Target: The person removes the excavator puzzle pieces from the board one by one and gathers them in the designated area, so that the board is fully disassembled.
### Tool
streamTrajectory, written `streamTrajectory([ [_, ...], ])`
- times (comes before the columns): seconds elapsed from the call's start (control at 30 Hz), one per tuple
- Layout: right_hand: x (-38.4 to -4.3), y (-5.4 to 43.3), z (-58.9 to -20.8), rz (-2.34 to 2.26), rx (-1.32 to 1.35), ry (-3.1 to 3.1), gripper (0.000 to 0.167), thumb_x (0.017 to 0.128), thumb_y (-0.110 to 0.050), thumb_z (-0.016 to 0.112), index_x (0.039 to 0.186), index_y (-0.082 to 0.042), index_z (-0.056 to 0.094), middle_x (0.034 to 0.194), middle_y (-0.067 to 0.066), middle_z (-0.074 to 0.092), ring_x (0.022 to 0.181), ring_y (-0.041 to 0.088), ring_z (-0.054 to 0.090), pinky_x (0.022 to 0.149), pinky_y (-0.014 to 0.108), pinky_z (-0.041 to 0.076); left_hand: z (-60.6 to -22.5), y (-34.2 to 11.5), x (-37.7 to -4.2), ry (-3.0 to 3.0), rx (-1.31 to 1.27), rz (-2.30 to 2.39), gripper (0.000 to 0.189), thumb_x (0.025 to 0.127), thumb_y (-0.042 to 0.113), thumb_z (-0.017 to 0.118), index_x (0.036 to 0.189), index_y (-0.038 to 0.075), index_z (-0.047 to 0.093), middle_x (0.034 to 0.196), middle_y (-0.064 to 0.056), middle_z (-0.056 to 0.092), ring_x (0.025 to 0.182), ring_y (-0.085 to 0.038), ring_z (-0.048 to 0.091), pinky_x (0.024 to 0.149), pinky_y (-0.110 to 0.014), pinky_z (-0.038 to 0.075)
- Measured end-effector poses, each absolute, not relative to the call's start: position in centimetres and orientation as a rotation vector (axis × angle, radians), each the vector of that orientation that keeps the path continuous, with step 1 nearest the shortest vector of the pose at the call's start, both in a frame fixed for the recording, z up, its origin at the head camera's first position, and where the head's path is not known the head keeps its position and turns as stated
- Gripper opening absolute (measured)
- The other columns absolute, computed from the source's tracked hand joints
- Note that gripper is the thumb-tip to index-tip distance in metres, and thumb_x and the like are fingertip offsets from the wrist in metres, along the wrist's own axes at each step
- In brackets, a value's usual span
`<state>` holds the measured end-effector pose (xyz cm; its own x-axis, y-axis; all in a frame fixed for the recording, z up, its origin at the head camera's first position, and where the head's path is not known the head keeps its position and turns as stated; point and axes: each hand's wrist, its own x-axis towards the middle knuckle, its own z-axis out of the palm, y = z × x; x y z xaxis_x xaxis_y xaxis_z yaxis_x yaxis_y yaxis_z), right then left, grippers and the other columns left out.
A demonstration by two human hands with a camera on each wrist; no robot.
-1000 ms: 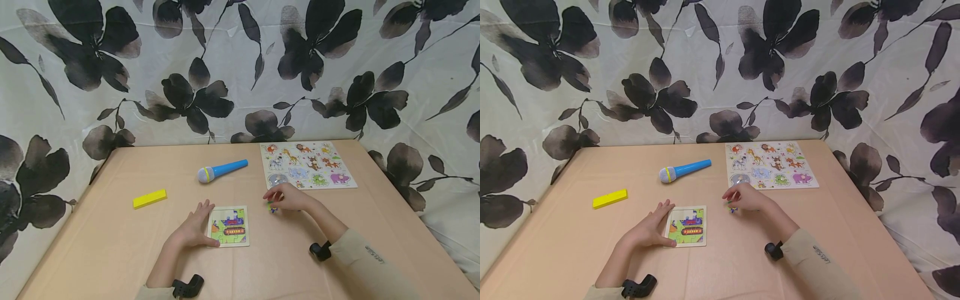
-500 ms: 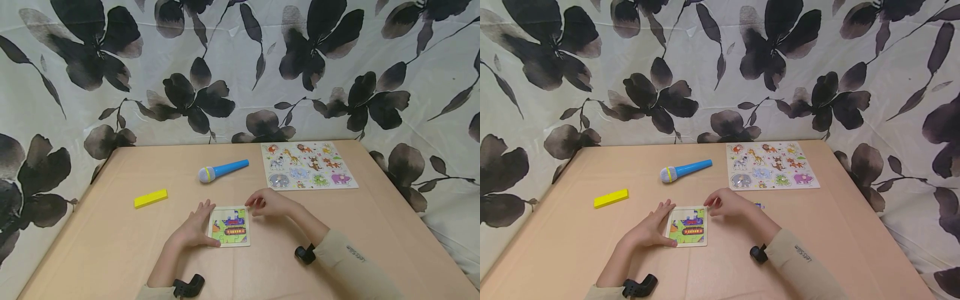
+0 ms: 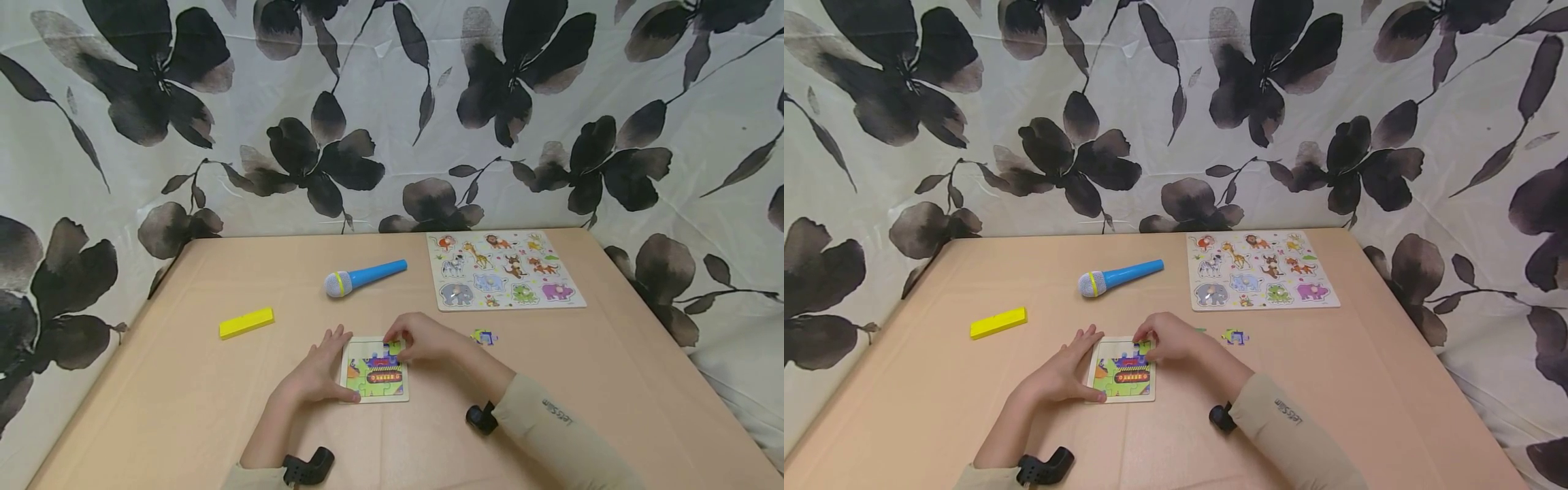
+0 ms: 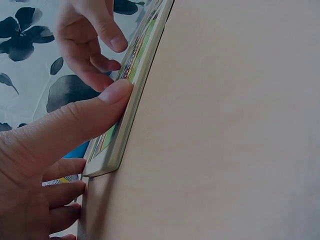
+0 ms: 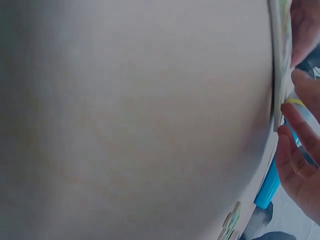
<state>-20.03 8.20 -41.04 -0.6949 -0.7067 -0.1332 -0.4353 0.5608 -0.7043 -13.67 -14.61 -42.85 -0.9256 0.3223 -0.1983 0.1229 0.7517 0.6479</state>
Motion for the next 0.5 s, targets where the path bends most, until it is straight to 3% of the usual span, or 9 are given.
streamTrajectory([
  [0.5, -20.17, 7.24, -41.06, -0.642, -1.053, 2.476, 0.023, 0.076, -0.004, 0.072, 0.098, -0.012, 0.072, 0.1, 0.001, 0.051, 0.084, 0.016, 0.048, 0.07, 0.02, 0.044, -42.74, -14.57, -13.67, 2.659, 0.35, 0.94, 0.104, 0.057, 0.032, 0.087, 0.141, 0.003, 0.031, 0.149, -0.02, 0.017, 0.137, -0.038, 0.007, 0.108, -0.056, 0.009],
])
